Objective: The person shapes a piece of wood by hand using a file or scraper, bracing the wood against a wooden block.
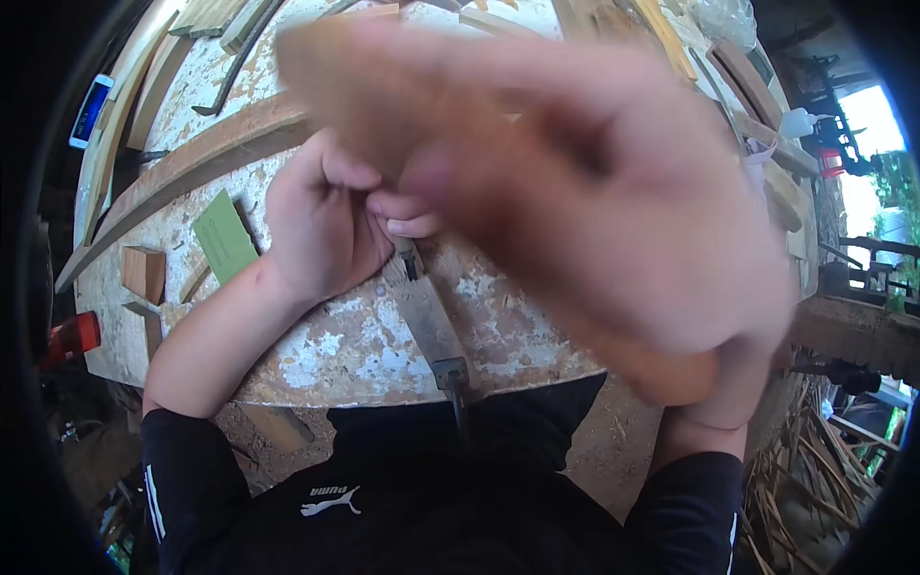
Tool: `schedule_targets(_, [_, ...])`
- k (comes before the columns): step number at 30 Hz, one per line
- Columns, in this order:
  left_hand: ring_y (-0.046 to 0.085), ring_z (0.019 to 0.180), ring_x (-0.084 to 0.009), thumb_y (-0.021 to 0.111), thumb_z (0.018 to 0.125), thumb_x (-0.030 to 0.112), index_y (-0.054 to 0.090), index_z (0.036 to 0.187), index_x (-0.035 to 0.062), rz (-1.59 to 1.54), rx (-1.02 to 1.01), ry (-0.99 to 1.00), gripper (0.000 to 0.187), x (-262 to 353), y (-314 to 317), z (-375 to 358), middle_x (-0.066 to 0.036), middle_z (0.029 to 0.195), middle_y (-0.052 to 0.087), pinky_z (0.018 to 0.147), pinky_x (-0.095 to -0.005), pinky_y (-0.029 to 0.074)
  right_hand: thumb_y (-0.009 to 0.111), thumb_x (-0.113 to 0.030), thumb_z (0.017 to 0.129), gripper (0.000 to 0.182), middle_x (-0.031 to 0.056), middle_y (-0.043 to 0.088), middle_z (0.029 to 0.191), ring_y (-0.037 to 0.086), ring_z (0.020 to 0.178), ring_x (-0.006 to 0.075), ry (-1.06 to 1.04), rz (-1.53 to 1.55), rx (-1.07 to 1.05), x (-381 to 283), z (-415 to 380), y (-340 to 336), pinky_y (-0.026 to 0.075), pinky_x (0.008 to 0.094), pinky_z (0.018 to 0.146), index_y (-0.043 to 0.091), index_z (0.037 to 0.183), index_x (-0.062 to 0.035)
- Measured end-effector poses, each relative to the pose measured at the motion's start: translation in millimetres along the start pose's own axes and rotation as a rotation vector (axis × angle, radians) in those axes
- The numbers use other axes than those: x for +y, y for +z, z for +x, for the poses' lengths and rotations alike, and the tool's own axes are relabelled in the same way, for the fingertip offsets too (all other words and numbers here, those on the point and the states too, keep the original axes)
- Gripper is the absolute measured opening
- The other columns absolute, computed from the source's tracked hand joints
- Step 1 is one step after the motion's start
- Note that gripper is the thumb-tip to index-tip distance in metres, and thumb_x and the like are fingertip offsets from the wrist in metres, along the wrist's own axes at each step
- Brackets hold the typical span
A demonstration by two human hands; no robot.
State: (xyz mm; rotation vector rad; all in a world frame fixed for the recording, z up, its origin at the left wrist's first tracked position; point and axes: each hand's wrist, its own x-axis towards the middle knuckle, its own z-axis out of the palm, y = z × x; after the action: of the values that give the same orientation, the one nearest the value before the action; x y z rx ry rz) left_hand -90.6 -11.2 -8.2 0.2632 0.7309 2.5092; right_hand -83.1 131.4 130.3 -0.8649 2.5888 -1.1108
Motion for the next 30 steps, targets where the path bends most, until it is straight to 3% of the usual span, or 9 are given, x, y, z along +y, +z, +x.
schedule_targets(4, [0.03,0.053,-0.0088,0.037,0.081,0.013,0.043,0.079,0.0142,-0.343,0.239,-0.125,0.006,5,-8,2,0.003,0.06,0.034,0.052,-0.0256,0.029,0.062,-0.011,0.089,0.057,0.0233,0.06,0.124,0.058,0.117,0.0281,0.002,0.037,-0.011,-6,24,25,0.042,0.0337,0.106,0.042,0.138,0.009])
schedule_targets(5, [0.03,0.053,-0.0089,0.037,0.082,0.014,0.04,0.077,0.0157,-0.372,0.22,-0.126,0.006,5,-11,0,0.003,0.06,0.032,0.052,-0.0263,0.029,0.062,-0.012,0.088,0.058,0.0234,0.06,0.124,0.058,0.117,0.0281,0.005,0.055,-0.02,-6,29,31,0.042,0.0337,0.106,0.042,0.138,0.0092])
schedule_targets(12, [0.03,0.055,-0.0093,0.037,0.08,0.011,0.034,0.082,0.0145,-0.077,-0.042,0.099,0.006,6,-4,-8,0.001,0.064,0.032,0.053,-0.0255,0.028,0.063,-0.013,0.085,0.061,0.0242,0.058,0.126,0.057,0.118,0.0287,0.03,0.138,-0.008,-2,26,34,0.042,0.0337,0.106,0.042,0.137,0.0104])
schedule_targets(15, [0.025,0.056,-0.0091,0.043,0.076,0.019,0.033,0.086,0.016,0.16,-0.038,0.106,0.014,7,6,-15,0.005,0.065,0.026,0.055,-0.0249,0.024,0.063,-0.014,0.084,0.062,0.0246,0.058,0.127,0.057,0.119,0.0289,0.038,0.182,-0.008,3,24,35,0.042,0.0337,0.106,0.042,0.137,0.0109])
schedule_targets(21, [0.027,0.058,-0.0103,0.045,0.065,0.017,0.03,0.085,0.0159,0.282,0.029,0.097,0.025,8,18,-19,0.004,0.067,0.027,0.057,-0.0259,0.025,0.064,-0.015,0.082,0.065,0.0253,0.056,0.128,0.057,0.12,0.0294,0.054,0.253,0.01,8,21,34,0.042,0.0337,0.105,0.043,0.136,0.012])
schedule_targets(27, [0.028,0.06,-0.0111,0.046,0.061,0.015,0.03,0.084,0.0148,0.542,0.127,0.043,0.029,12,33,-24,0.003,0.068,0.031,0.058,-0.0284,0.028,0.065,-0.017,0.079,0.067,0.0259,0.055,0.13,0.056,0.121,0.0298,0.062,0.322,0.019,10,18,34,0.042,0.0337,0.105,0.043,0.136,0.013])
schedule_targets(30, [0.028,0.06,-0.0106,0.046,0.06,0.014,0.03,0.084,0.0146,0.508,0.09,0.048,0.028,10,32,-24,0.004,0.068,0.031,0.058,-0.0275,0.027,0.065,-0.018,0.078,0.068,0.0263,0.054,0.131,0.056,0.121,0.03,0.066,0.357,0.017,14,6,28,0.042,0.0337,0.105,0.043,0.135,0.0135])
